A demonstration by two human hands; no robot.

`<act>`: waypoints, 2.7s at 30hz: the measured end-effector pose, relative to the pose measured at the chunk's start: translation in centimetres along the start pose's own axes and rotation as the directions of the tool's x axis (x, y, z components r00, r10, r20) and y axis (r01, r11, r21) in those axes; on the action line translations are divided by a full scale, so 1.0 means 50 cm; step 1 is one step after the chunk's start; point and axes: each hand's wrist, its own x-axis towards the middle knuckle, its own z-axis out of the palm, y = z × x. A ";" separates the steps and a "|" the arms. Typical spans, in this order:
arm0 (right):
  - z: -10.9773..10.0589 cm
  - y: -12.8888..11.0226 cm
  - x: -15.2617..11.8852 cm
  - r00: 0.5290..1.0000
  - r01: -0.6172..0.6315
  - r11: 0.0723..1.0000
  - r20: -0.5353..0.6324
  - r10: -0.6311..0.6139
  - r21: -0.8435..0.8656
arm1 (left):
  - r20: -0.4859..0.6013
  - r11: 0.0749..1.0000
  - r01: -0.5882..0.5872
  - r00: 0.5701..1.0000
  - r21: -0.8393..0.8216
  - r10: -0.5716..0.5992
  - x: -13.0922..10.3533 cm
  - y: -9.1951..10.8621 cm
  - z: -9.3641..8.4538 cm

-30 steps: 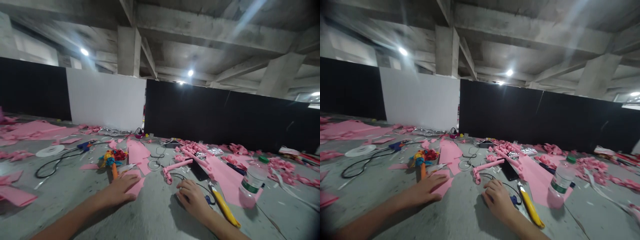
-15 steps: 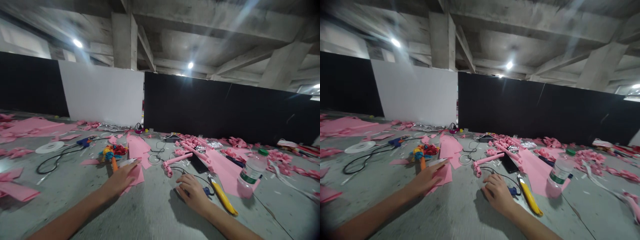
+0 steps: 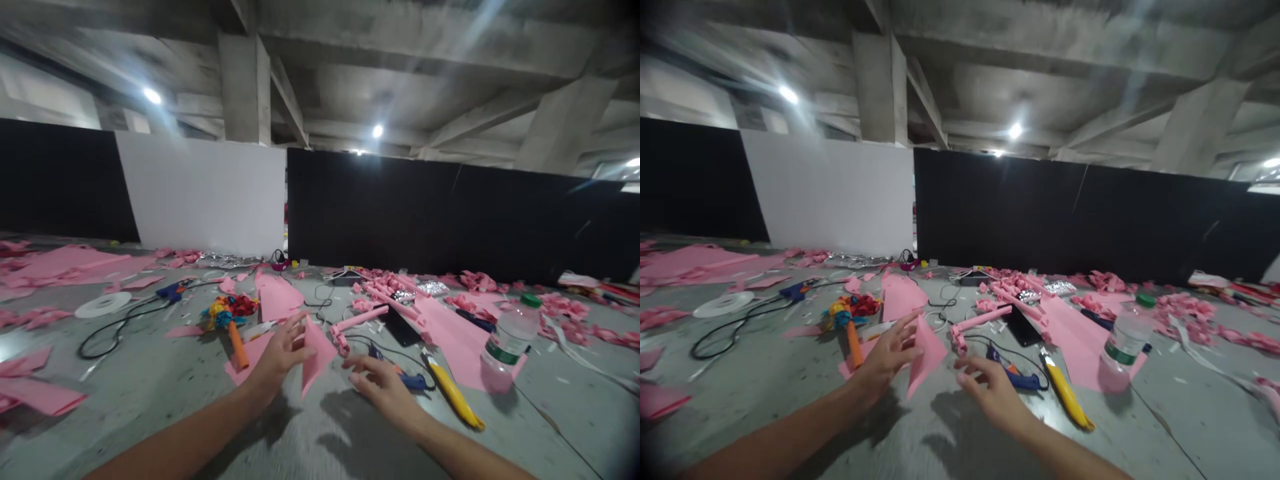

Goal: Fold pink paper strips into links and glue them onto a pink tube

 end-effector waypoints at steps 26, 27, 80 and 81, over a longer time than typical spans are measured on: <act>0.004 -0.031 -0.073 0.932 -0.329 0.901 -0.056 0.358 0.283 | 0.087 0.952 0.132 0.983 0.275 -0.162 -0.072 -0.062 0.060; 0.005 -0.031 -0.075 0.934 -0.333 0.901 -0.032 0.356 0.278 | 0.102 0.953 0.120 0.983 0.278 -0.153 -0.074 -0.064 0.061; 0.042 -0.058 -0.110 0.896 -0.443 0.791 0.195 0.398 0.423 | 0.176 0.970 0.112 0.973 0.217 -0.152 -0.145 -0.055 0.111; 0.042 -0.060 -0.109 0.895 -0.446 0.784 0.200 0.400 0.431 | 0.179 0.972 0.120 0.971 0.204 -0.158 -0.146 -0.054 0.112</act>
